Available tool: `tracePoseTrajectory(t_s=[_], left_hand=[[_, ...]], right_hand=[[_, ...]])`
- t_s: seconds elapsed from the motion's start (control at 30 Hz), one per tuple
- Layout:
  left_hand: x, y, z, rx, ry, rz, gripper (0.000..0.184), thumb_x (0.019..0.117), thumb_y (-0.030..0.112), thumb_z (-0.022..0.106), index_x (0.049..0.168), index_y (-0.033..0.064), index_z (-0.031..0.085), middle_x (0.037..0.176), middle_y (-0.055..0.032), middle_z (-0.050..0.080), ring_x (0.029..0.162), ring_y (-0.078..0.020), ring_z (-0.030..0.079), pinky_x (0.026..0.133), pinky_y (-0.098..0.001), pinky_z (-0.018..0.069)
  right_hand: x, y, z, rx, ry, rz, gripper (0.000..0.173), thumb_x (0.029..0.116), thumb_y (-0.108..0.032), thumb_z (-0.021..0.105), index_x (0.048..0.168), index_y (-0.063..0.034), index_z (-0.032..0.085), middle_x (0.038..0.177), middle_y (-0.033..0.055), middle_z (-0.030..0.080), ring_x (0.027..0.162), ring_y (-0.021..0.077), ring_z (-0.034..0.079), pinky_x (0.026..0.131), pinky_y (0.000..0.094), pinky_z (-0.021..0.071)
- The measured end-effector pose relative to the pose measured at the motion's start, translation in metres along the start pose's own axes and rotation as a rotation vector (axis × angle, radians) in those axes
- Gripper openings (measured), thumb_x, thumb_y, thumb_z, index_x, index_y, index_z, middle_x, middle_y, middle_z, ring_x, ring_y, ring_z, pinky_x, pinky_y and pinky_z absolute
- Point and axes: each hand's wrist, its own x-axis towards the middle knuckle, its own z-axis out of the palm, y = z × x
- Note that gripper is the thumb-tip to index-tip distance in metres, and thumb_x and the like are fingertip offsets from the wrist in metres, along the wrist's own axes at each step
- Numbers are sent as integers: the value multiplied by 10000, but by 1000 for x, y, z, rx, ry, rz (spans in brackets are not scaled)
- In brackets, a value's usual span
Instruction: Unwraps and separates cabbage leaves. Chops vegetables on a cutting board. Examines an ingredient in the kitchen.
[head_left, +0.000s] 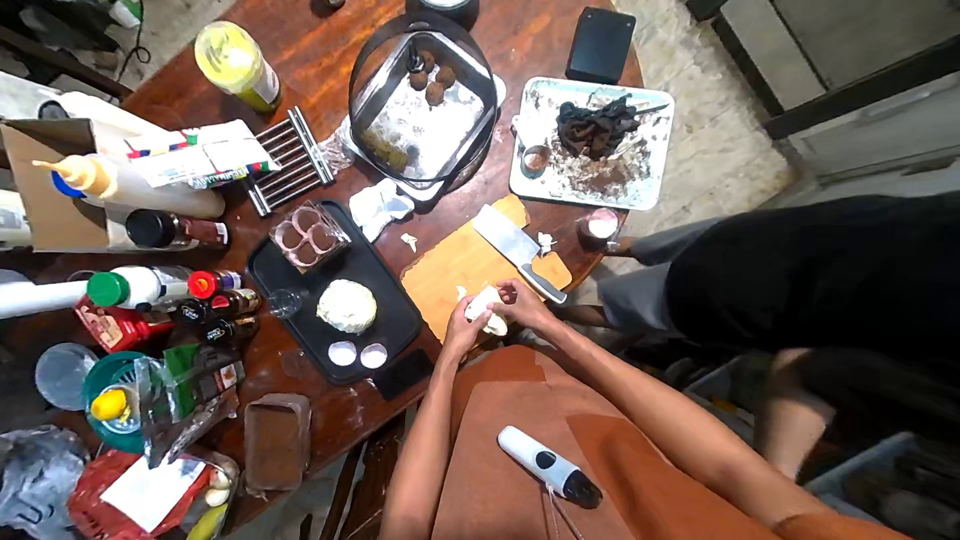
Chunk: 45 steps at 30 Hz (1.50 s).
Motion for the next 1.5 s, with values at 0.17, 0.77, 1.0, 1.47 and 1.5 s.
tracePoseTrajectory(t_s=[0.17,0.77,1.0,1.47,1.5], left_hand=[[-8,-1,-3,19,-32,-22,657,876,178,789,1447,32,500,1313,-185,631,1135,-251,669,959,-433,588],[36,14,-21,860,302,283,223,1040,198,570,1116,43,710,1078,-132,691,1044,-280,678,945,-449,563],[54,39,-10,610,230,396,298,1056,260,554,1267,94,683,1358,-117,592,1134,-219,648,965,-409,575],[15,25,-12,-9,-13,0,558,925,82,709,1445,39,509,1338,-183,627,1181,-245,651,1007,-426,561],[14,25,-14,-8,-20,1,547,939,99,701,1447,40,507,1343,-181,624,1181,-243,651,1006,-424,562]], right_hand=[[-9,5,-7,223,-273,77,474,936,-123,730,1360,-12,549,1187,148,693,978,219,716,863,392,615],[6,19,-12,340,3,92,446,978,-150,702,1369,-22,530,1126,156,717,905,221,728,813,382,614],[9,16,-14,381,13,37,479,977,-149,705,1396,-21,510,1133,148,725,934,226,734,834,391,620],[11,5,0,347,-144,7,542,929,-110,746,1421,-58,525,1221,149,683,973,233,708,839,400,610],[11,5,-1,347,-148,5,530,935,-103,734,1421,-58,529,1227,149,684,985,229,707,854,398,607]])
